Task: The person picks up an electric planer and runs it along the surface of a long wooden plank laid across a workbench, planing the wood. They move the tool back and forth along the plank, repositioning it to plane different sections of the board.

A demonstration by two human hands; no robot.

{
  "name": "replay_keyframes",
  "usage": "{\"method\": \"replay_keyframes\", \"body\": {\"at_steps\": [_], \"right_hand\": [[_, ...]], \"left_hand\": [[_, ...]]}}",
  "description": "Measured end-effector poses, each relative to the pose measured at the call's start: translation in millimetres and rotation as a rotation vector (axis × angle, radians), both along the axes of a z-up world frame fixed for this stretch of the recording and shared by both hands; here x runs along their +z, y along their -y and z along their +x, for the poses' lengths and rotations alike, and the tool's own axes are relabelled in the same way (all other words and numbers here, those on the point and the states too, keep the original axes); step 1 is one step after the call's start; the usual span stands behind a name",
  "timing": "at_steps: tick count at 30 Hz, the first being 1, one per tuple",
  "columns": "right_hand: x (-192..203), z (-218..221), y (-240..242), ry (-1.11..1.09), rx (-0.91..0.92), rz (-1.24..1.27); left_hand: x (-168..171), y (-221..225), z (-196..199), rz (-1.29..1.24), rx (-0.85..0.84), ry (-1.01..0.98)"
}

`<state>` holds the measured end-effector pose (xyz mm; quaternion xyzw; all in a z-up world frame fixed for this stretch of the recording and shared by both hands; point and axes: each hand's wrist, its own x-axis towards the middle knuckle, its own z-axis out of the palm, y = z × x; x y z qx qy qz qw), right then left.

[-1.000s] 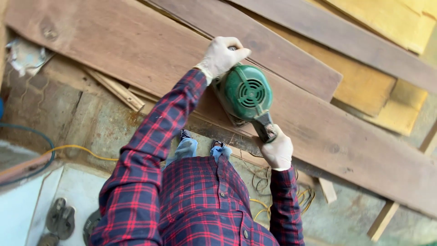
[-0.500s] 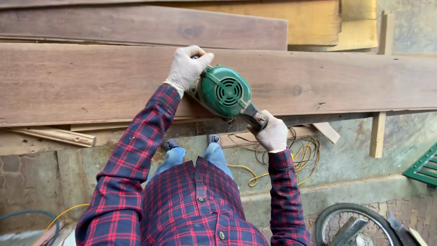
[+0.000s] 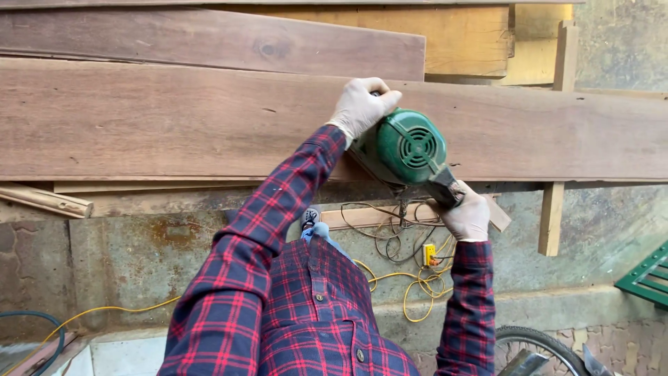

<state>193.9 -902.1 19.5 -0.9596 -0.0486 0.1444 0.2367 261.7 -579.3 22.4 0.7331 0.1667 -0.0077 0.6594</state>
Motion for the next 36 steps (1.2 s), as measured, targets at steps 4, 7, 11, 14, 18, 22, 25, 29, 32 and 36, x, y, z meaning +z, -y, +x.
{"method": "replay_keyframes", "body": {"at_steps": [4,7,11,14,18,22,25,29,32,36], "right_hand": [[0,30,37,-0.021,-0.009,0.006],[5,51,58,-0.047,-0.015,-0.023],[-2,86,86,-0.04,0.056,-0.077],[-6,110,94,-0.037,0.112,-0.073],[-2,128,79,-0.044,0.16,-0.06],[2,135,54,-0.01,0.243,-0.09],[4,134,27,0.007,0.347,-0.06],[-11,135,-5,0.014,0.473,-0.102],[-16,130,-32,-0.052,0.477,0.078],[-27,125,-81,-0.063,0.473,-0.056]], "left_hand": [[-7,34,22,0.032,-0.058,-0.036],[-13,55,35,0.03,-0.094,-0.046],[-13,71,47,0.025,-0.096,-0.08],[-9,69,47,0.001,-0.077,-0.112],[-6,60,39,-0.016,-0.033,-0.131],[-5,40,25,-0.021,0.078,-0.131],[-7,17,9,0.006,0.177,-0.113],[0,-21,-18,0.01,0.28,-0.086],[-15,-42,-27,-0.025,0.368,-0.064],[-23,-87,-52,-0.018,0.48,-0.042]]}}
